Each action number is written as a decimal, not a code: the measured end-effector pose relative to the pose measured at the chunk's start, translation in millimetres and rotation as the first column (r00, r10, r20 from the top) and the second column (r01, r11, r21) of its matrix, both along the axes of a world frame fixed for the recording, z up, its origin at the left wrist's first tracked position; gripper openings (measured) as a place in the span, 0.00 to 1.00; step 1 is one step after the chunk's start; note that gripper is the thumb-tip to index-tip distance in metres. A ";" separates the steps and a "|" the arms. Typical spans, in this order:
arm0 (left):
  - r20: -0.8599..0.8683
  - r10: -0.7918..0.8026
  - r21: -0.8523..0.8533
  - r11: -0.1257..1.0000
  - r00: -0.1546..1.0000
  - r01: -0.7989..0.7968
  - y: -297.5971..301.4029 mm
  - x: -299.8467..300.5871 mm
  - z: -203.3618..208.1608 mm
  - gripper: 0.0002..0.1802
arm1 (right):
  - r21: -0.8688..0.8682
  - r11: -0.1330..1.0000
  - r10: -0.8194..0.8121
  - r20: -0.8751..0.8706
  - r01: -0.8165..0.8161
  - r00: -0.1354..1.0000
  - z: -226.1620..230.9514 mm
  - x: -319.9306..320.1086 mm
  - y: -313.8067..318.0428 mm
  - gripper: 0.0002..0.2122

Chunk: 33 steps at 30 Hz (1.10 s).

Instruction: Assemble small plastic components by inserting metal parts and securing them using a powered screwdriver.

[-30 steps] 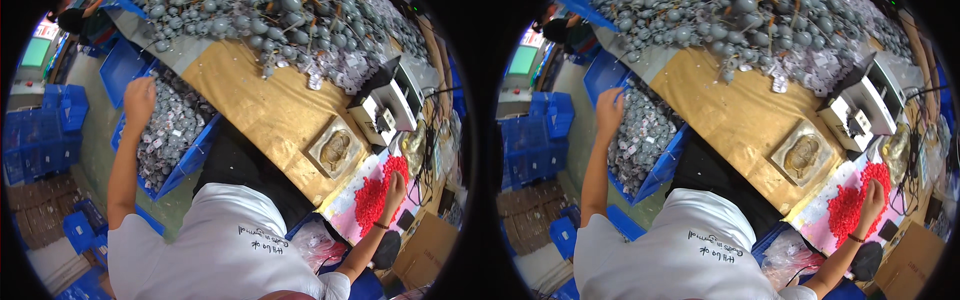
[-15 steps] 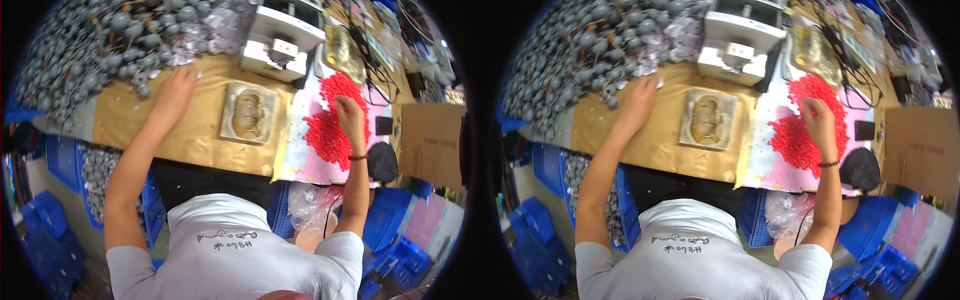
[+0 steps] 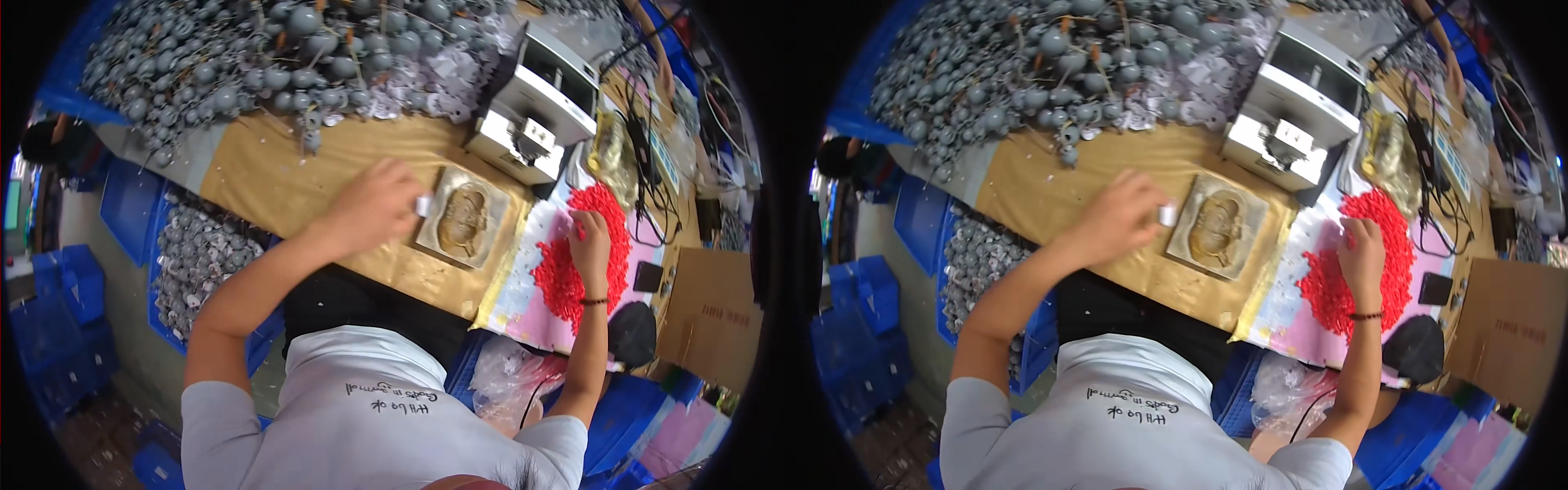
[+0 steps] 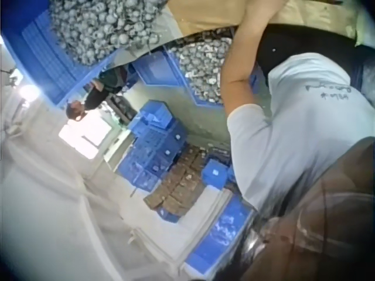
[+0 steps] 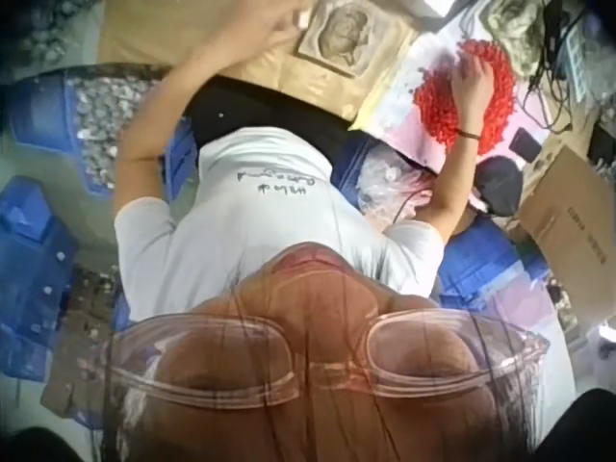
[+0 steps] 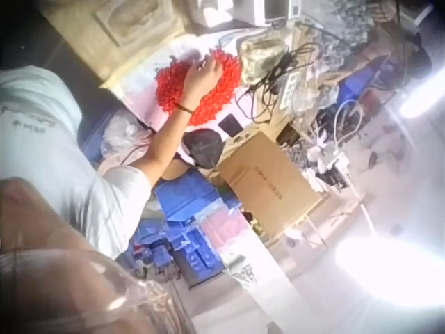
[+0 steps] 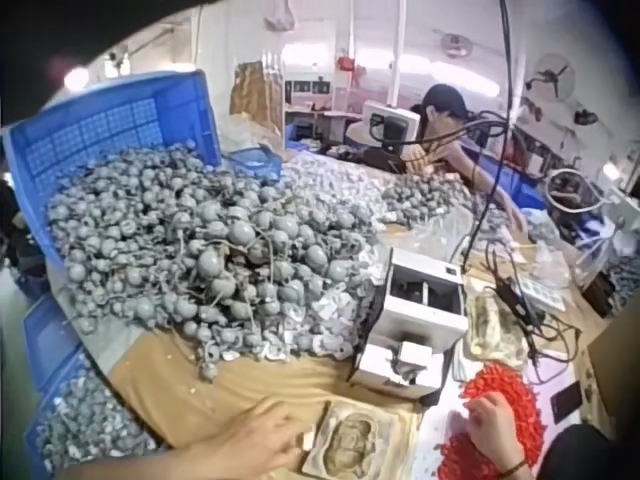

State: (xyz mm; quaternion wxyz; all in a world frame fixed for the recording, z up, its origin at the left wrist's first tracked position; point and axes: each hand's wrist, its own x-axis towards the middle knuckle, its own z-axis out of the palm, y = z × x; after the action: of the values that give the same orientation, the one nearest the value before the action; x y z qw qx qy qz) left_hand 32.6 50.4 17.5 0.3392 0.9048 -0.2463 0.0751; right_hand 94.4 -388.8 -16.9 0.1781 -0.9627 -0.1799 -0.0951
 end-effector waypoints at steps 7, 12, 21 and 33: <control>-0.031 -0.068 0.102 0.992 0.997 0.071 -66.4 17.0 -11.8 0.12 | 0.444 0.887 0.207 -0.137 -0.127 0.969 45.0 -15.7 81.0 0.10; -0.012 -0.004 0.057 0.998 1.000 0.005 -74.6 19.5 -19.0 0.14 | 0.512 0.797 0.395 -0.039 -0.321 0.918 38.7 -22.5 144.0 0.10; -0.153 0.007 -0.183 0.982 0.988 -0.035 -45.7 24.4 -19.2 0.23 | 0.205 0.811 0.520 0.176 -0.548 0.836 13.3 -21.1 177.2 0.13; 0.689 0.340 0.271 0.698 0.640 -0.663 112.2 155.0 84.9 0.11 | 0.232 0.851 0.417 0.245 -0.471 0.875 3.6 -42.2 180.1 0.11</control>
State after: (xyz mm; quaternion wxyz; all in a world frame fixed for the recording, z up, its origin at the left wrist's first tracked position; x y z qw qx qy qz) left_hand 187.6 162.6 102.3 -0.0392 0.9208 -0.0769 0.3803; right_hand 52.2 -208.7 -13.3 0.3140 -0.8458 -0.3985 -0.1654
